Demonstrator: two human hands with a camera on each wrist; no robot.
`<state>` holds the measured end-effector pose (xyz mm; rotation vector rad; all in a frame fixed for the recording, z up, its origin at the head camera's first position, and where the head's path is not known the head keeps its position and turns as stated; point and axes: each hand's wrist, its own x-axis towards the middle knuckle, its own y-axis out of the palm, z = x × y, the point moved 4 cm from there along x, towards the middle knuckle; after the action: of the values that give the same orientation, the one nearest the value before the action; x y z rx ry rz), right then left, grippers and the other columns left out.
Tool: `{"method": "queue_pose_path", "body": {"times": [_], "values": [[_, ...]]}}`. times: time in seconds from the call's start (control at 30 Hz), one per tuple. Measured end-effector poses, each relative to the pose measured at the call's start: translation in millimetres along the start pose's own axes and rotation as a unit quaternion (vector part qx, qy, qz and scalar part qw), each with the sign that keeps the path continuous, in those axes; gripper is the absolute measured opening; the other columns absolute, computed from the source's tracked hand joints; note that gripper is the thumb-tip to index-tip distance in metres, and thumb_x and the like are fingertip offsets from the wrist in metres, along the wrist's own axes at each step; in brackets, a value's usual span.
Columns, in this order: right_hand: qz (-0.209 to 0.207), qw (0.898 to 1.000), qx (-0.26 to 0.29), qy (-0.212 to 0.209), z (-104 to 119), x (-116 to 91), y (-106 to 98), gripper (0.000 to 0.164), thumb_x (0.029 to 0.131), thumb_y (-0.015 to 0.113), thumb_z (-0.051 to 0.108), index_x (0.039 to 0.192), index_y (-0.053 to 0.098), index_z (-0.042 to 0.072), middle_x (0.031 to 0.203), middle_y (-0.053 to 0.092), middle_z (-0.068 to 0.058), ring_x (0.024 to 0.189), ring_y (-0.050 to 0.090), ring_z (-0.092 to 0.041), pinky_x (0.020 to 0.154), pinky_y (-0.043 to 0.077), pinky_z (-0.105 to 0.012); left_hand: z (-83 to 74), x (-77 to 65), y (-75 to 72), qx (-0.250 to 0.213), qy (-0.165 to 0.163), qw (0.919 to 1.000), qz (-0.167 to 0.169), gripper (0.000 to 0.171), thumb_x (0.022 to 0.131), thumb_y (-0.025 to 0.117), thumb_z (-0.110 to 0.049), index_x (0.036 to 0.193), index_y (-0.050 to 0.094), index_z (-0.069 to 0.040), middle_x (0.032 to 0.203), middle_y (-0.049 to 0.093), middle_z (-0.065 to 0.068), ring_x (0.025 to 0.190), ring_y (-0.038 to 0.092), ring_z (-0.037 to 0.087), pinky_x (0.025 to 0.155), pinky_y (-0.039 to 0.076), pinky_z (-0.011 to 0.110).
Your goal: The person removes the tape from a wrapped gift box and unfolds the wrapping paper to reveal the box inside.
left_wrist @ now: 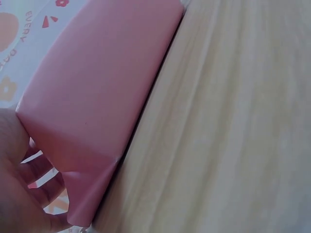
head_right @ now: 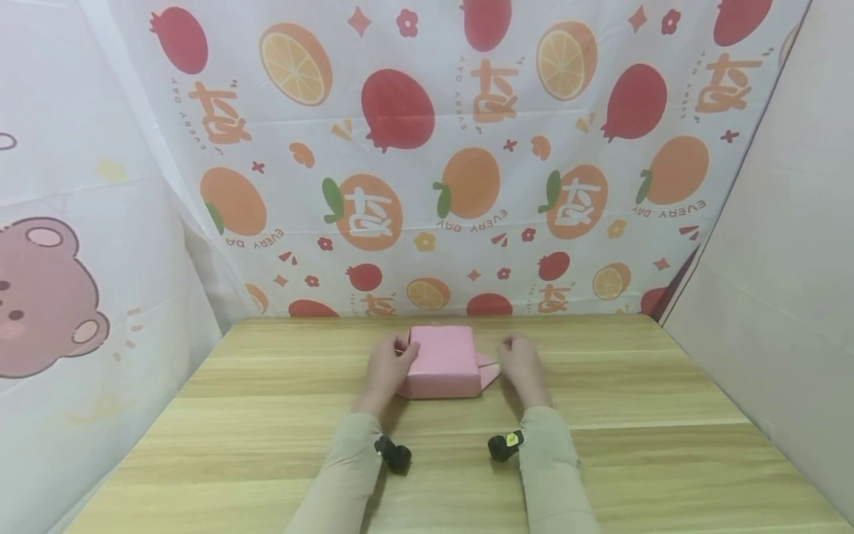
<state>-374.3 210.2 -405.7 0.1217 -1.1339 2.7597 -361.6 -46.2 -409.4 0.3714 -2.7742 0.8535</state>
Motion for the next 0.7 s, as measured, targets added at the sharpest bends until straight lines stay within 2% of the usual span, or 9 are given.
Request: {"method": "queue_pose_path", "body": {"times": [0.1,0.23,0.37,0.57,0.7], "values": [[0.014,0.999,0.030,-0.032,13.2,0.9,10.3,0.038,0.096,0.050,0.016,0.125,0.058,-0.007,0.115,0.064,-0.024,0.105,0.061,-0.034,0.093,0.050,-0.044,-1.1,-0.6,1.0,-0.002,-0.006,0.9999,-0.008,0.019,0.090,0.066,-0.030,0.090,0.061,-0.012,0.085,0.065,0.004,0.077,0.058,0.018,0.070,0.047,0.032],[0.043,0.996,0.061,-0.050,26.1,0.0,22.5,0.048,0.099,0.051,0.021,0.138,0.048,-0.007,0.130,0.059,-0.025,0.123,0.055,-0.038,0.105,0.044,-0.049,-3.3,-0.4,2.7,-0.001,-0.002,0.9999,-0.010,0.023,0.091,0.063,-0.029,0.103,0.067,-0.009,0.092,0.069,0.006,0.086,0.063,0.020,0.080,0.051,0.038],[0.061,0.993,0.080,-0.055,32.5,-2.0,29.1,0.056,0.100,0.051,0.025,0.146,0.038,-0.005,0.141,0.052,-0.025,0.133,0.048,-0.038,0.112,0.037,-0.049,-4.8,1.2,4.6,0.008,0.003,1.0000,-0.003,0.027,0.094,0.060,-0.029,0.107,0.069,-0.008,0.096,0.070,0.007,0.090,0.064,0.021,0.084,0.052,0.040],[0.067,0.992,0.091,-0.060,39.7,-5.6,30.3,0.061,0.099,0.052,0.026,0.150,0.030,-0.002,0.147,0.044,-0.024,0.139,0.040,-0.036,0.116,0.031,-0.048,-8.3,2.0,5.0,0.005,0.009,0.9999,0.006,0.034,0.095,0.059,-0.029,0.120,0.069,-0.008,0.105,0.072,0.009,0.096,0.065,0.022,0.088,0.053,0.041],[0.073,0.991,0.098,-0.059,44.5,-6.9,30.0,0.062,0.099,0.051,0.025,0.152,0.028,0.001,0.151,0.039,-0.023,0.142,0.037,-0.035,0.117,0.030,-0.049,-13.8,1.3,1.9,-0.002,0.016,0.9999,0.000,0.037,0.093,0.059,-0.028,0.125,0.067,-0.010,0.104,0.072,0.006,0.093,0.065,0.020,0.084,0.053,0.040]]}}
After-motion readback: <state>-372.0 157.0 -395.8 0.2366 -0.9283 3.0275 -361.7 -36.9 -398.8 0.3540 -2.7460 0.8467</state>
